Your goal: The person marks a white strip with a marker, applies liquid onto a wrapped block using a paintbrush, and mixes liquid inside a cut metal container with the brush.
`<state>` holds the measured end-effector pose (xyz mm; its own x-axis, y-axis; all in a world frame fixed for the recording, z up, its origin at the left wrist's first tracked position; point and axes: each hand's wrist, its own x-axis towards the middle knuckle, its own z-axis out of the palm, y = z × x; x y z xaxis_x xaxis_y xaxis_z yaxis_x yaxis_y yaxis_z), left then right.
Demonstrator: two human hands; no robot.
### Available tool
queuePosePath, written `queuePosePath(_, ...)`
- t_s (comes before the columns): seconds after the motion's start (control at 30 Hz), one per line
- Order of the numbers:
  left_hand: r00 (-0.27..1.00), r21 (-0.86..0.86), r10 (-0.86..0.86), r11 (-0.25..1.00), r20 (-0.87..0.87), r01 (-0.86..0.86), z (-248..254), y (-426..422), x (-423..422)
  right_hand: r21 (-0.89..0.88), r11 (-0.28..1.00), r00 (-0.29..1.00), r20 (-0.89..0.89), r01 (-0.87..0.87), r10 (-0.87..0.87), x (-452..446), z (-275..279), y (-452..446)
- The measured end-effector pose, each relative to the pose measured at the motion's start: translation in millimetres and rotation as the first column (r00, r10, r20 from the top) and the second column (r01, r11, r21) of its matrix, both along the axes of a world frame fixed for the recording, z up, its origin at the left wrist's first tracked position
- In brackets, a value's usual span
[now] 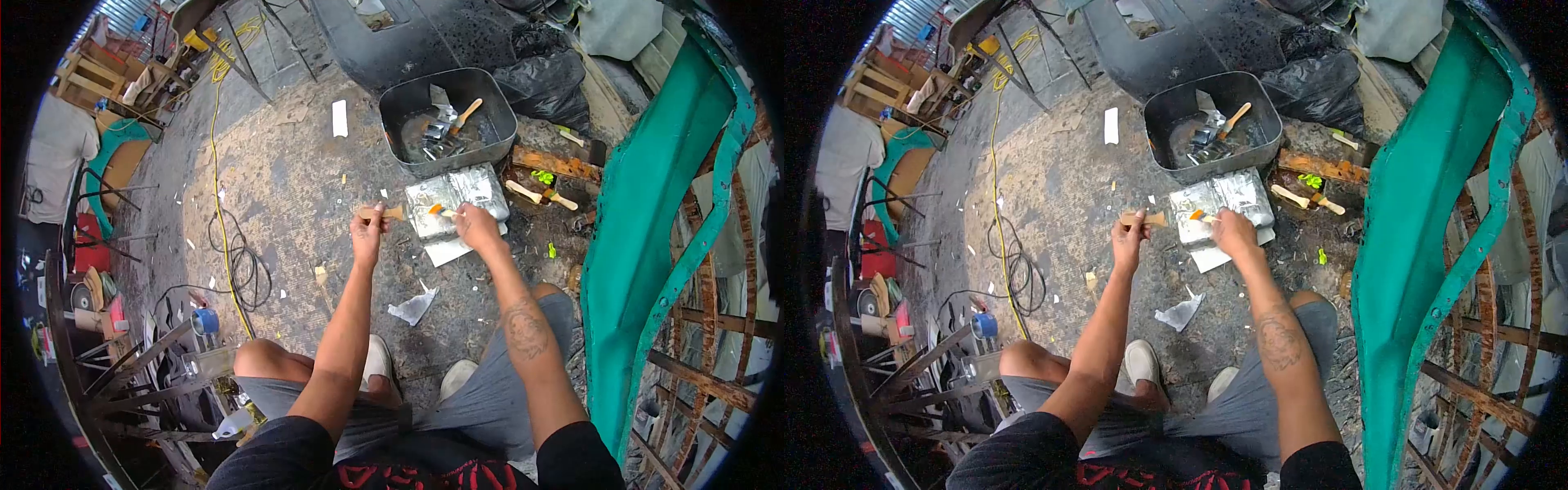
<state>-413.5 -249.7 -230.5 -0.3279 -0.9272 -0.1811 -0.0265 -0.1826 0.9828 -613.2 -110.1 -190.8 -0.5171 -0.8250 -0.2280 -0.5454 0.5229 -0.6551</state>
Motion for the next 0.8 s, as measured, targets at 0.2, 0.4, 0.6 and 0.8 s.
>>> queuePosePath(0.2, 0.984, 0.363, -0.019, 0.928, -0.179, 0.084, -40.4, -3.3, 8.3, -0.095, 0.995, 1.0, -0.019, 0.007, -0.009, -7.5, -4.9, 1.5)
queuePosePath(0.4, 0.966, 0.446, -0.234, 0.857, -0.113, 0.259, -47.2, -14.5, 34.7, -0.077, 0.996, 0.998, -0.042, 0.035, -0.038, -4.0, -12.5, 0.2)
queuePosePath(0.6, 0.889, 0.293, -0.437, 0.875, 0.134, 0.386, -45.4, -14.4, 58.1, -0.023, 1.0, 0.999, -0.034, -0.004, 0.004, -3.7, -25.4, -2.3)
queuePosePath(0.8, 0.975, -0.068, -0.073, 0.994, 0.208, 0.089, -10.6, -14.5, 26.4, -0.021, 1.0, 0.997, 0.077, -0.008, 0.01, -4.7, -66.2, -8.2)
